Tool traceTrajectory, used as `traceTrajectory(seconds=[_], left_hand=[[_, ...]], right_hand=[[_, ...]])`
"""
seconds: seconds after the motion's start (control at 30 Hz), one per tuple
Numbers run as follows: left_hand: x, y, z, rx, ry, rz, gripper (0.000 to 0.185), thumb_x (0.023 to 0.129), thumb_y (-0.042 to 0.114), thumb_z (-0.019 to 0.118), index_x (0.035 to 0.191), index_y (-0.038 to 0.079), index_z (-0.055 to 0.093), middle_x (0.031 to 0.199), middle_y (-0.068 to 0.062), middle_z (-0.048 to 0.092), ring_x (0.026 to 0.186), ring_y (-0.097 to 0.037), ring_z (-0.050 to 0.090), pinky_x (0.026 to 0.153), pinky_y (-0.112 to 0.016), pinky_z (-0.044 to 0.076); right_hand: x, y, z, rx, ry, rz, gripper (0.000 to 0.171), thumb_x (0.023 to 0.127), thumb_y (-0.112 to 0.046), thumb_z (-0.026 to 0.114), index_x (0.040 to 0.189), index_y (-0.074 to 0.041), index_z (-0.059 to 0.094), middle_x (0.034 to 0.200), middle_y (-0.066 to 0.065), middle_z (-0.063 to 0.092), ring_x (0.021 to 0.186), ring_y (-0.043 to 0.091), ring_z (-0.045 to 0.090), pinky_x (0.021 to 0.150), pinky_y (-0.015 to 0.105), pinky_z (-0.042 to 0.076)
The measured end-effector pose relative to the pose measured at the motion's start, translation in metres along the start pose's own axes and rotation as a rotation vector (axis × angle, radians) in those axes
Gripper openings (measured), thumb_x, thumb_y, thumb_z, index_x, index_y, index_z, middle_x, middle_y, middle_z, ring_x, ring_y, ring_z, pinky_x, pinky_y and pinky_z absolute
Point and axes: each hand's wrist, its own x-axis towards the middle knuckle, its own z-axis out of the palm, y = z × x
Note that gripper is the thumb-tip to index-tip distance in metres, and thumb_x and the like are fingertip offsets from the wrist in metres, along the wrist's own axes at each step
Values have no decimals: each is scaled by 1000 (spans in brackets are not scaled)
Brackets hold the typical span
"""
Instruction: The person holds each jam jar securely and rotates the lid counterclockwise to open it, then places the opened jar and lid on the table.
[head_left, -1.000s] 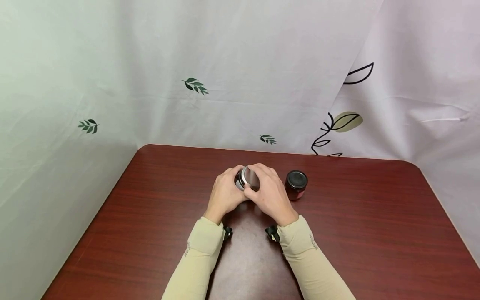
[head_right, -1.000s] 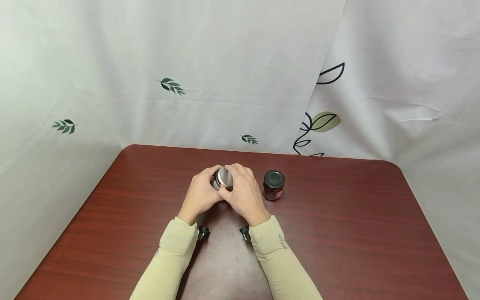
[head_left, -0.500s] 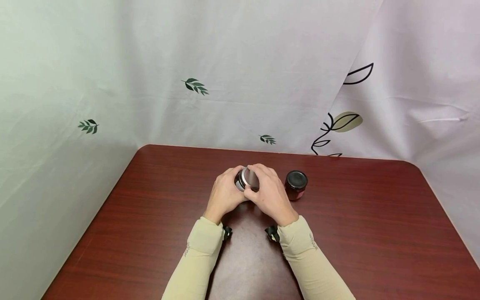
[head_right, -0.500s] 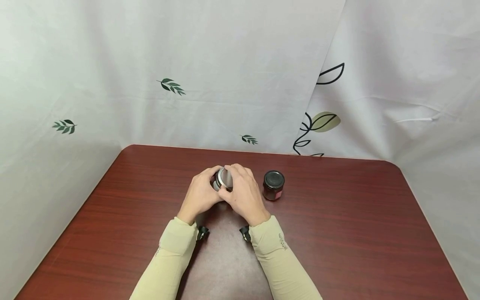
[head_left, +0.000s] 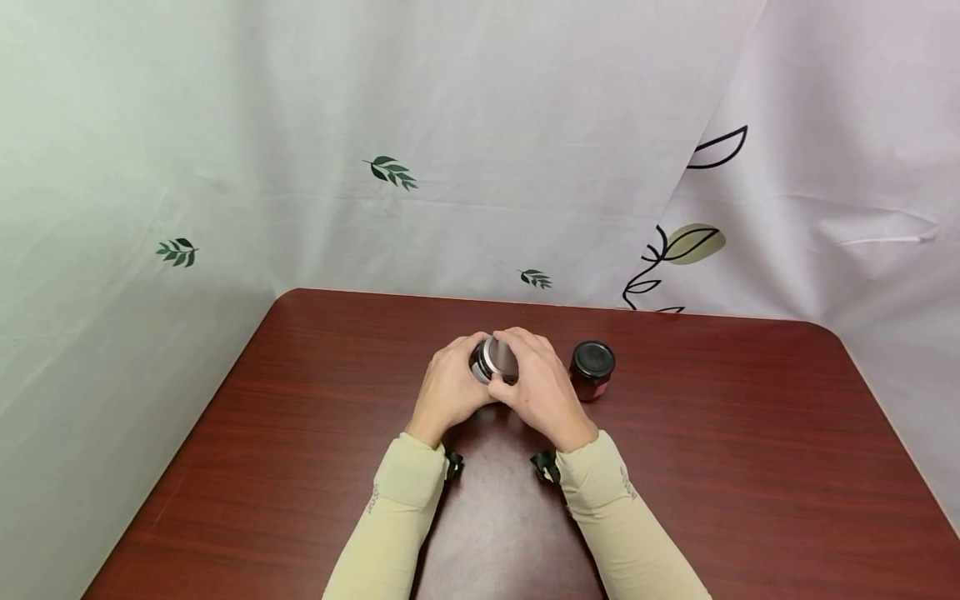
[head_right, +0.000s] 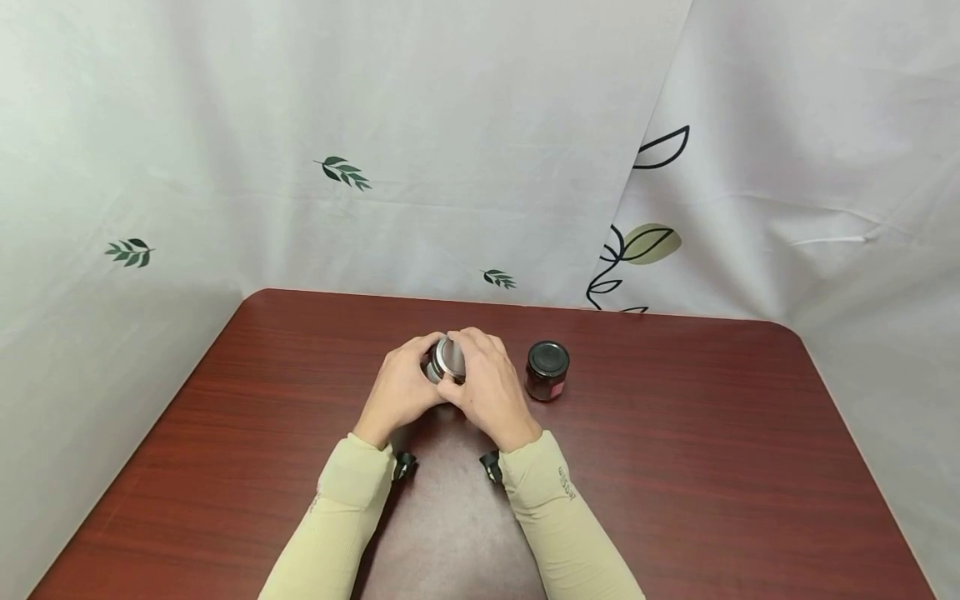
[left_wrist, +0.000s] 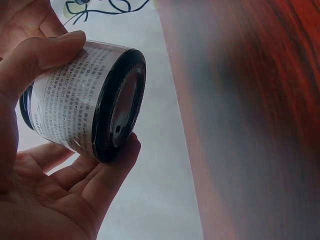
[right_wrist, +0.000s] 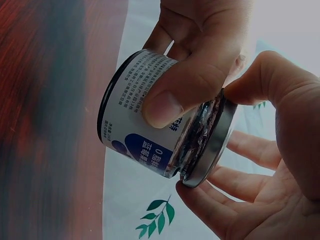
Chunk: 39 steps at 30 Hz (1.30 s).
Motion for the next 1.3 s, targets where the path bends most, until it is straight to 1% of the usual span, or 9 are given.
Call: traceTrajectory(seconds=[0.23,0.4,0.53,0.77,1.07,1.3], left_hand=[[0,0,0,12,-18,-11,62,72,29,86,128,10,66,115,-7,68,100,-24,66,87,-40,53],[0,0,0,32,-35,-7,65,72,28,87,130,8,65,116,-9,68,99,-25,66,86,-40,53],[0,-1,0,23,-39,1,67,70,31,88,128,8,66,115,-9,68,99,-25,66,85,-39,53],[1,-2,0,10,-39,26,64,68,31,88,125,10,67,112,-7,69,97,-23,66,84,-38,53],[1,-3,-1,10,-74,10,68,67,29,88,129,9,66,115,-8,68,98,-23,65,85,-38,53],[1,-3,-2,31,-83,12,73,65,24,86,132,6,63,119,-8,67,98,-24,65,85,-39,52]], right_hand=[[0,1,0,-11,-23,-5,59,76,-10,70,133,-2,62,130,9,60,119,33,54,91,43,50],[-1,3,-2,-32,-61,-6,59,77,-9,71,135,-3,61,132,10,59,118,33,54,89,43,51],[-1,4,-5,-44,-93,-12,62,77,-9,70,137,-5,60,132,10,59,119,33,53,92,43,50],[0,7,-11,-27,-126,-22,58,82,-11,73,138,-7,61,133,9,59,122,31,53,98,43,48],[0,8,-14,-48,-158,-57,54,87,-16,76,138,-6,61,133,8,59,124,31,54,101,43,47],[0,9,-18,-52,-168,-102,55,84,-13,78,136,-5,62,133,10,59,123,32,54,104,44,44]])
